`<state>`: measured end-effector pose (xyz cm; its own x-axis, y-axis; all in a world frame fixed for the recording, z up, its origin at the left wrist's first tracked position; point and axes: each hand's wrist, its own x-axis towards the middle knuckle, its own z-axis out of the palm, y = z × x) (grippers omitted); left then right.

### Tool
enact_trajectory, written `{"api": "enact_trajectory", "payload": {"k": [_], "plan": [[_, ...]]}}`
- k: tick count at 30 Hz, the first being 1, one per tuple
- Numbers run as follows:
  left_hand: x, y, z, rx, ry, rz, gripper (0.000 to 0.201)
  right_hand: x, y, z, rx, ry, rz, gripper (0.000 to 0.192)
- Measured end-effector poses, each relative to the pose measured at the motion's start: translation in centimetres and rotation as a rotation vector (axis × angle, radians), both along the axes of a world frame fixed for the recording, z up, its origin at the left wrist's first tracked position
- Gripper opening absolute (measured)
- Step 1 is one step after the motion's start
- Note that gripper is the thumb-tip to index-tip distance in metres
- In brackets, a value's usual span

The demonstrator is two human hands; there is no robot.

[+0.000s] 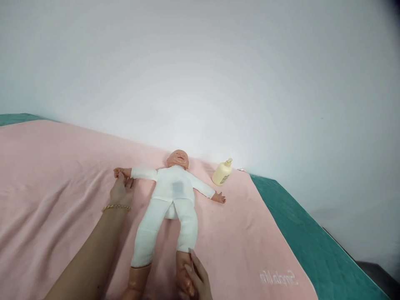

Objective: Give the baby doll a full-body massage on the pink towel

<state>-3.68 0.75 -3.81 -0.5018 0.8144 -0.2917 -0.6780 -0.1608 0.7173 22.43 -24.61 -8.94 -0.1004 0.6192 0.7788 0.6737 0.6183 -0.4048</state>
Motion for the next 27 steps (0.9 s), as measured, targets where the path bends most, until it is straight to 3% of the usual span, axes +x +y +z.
{"api": "enact_trajectory", "payload": {"k": [4, 8, 13, 19, 22, 27], "plan": [[-0.1, 0.4, -0.5, -0.050, -0.115, 0.049, 0.024, -1.1, -1.1, -3.5, -0.016, 0.040, -0.088, 0.037], [-0.1, 0.3, -0.3, -0.062, -0.139, 0.054, 0.026, -1.2, -1.4, -4.3, -0.005, -0.018, -0.083, 0.041], [0.5, -0.5, 0.2, -0.037, -0.078, 0.071, 0.025, -0.2, 0.0, -2.4, 0.027, -0.059, -0.008, 0.046], [1.7, -1.6, 1.3, 0.107, 0.165, 0.122, 0.025, -1.4, 0.6, -0.7, 0.006, 0.130, -0.149, 0.046], [2.1, -1.9, 1.9, 0.152, 0.319, 0.127, 0.035, -1.8, 0.8, 0.6, -0.025, 0.177, -0.187, 0.048], [3.3, -3.5, 3.5, 0.259, 0.581, 0.002, 0.035, -2.3, 2.9, 4.2, -0.079, 0.219, -0.201, 0.043]]}}
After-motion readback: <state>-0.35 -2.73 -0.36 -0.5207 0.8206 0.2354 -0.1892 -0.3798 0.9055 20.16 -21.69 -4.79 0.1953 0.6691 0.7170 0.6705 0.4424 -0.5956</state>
